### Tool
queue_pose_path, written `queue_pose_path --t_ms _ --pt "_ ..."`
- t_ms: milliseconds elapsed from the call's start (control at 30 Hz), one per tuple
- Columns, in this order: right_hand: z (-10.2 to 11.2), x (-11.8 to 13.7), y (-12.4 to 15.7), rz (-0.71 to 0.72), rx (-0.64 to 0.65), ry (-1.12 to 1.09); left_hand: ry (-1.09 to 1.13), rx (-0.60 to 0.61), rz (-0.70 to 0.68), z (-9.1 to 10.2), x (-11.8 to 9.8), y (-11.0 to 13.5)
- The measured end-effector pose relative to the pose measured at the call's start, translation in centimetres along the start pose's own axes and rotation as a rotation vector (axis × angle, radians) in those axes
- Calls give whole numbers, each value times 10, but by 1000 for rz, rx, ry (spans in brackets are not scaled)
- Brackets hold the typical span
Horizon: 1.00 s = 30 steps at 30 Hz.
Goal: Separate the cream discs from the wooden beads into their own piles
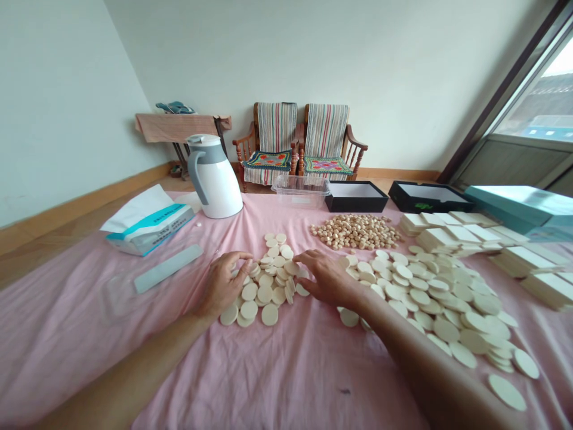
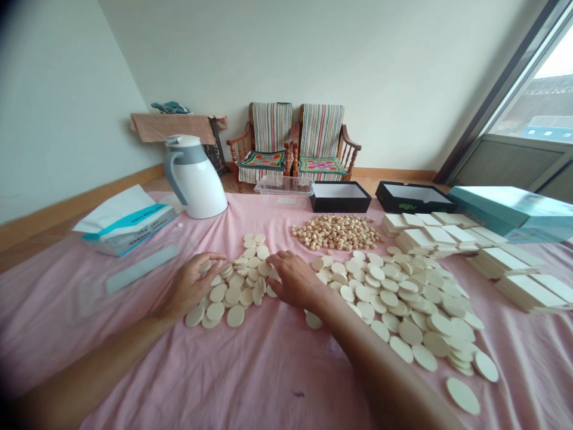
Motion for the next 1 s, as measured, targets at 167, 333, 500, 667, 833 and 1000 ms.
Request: queue_pose_path --t_ms 167,333,500,667,833,1000 --pt "-10 5 -10 -7 -35 18 7 6 -9 0 -1 0" --pt "8 -3 -6 -61 -26 71 7 4 1 3 -2 1" --pt "47 -35 30 -271 153 167 7 10 19 2 -2 1" --pt "66 -57 51 -423 224 374 23 11 33 0 -1 0" --pt "36 -19 15 -114 6 119 59 12 68 3 -1 0" --pt "-6 11 -9 68 31 57 141 -18 132 14 2 -3"
Point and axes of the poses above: each hand's wrist, its own y-axis away from the middle knuckle, its own z-axis out of the back of the hand, x = y × z, the point moved 6 cm from there along -y, towards the middle knuckle, and after that the axes turned 14 degrees about z, right-handed, at the moved point
